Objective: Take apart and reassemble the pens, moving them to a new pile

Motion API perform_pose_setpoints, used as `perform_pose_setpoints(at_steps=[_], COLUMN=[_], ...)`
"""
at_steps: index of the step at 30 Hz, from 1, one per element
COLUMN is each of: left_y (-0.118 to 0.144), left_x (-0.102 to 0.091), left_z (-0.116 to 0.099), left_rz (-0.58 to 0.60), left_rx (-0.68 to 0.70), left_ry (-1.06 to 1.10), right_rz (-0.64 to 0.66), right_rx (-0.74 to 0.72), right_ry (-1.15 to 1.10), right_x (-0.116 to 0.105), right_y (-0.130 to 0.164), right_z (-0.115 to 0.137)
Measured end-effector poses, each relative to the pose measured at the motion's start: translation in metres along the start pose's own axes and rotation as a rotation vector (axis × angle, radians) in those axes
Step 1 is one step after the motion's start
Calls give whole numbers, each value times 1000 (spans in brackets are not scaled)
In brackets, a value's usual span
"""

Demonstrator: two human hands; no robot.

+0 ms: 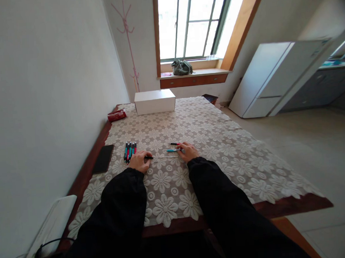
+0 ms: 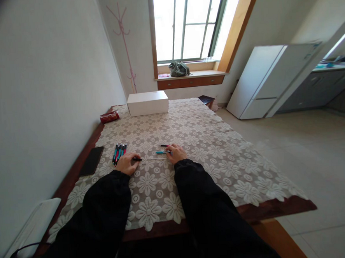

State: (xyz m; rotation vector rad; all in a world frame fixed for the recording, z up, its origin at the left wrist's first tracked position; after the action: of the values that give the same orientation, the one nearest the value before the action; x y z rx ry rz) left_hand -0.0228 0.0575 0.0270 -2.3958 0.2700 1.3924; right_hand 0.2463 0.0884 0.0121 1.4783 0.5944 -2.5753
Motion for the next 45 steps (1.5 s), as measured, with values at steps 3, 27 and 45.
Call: perform_pose_setpoints(at_steps=[3, 27, 45], left_y=[-1, 3, 0], left_x=[2, -1, -5], left_z=[4, -19, -11], left_rz=[-23, -17, -117], left_rx=[-30, 107, 84], left_ry=[34, 33, 0], right_rz=[35, 182, 20], right_rx=[-1, -233, 71], right_ry=[-14, 1, 9], right_x=[4, 10, 4], right_y=[-1, 3, 1], right_z=[-3, 28, -2])
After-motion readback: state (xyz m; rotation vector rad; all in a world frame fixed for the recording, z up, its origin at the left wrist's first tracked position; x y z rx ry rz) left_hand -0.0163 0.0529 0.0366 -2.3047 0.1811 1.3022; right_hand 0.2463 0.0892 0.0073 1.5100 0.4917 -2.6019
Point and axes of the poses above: each hand's wrist, its own y-axis away from the middle knuckle, its own x-axis out of the palm, z = x × y, the point moved 5 cm from there along -y, towards the middle knuckle, and after that the axes turned 7 degrees about z, right-handed, at the moved point
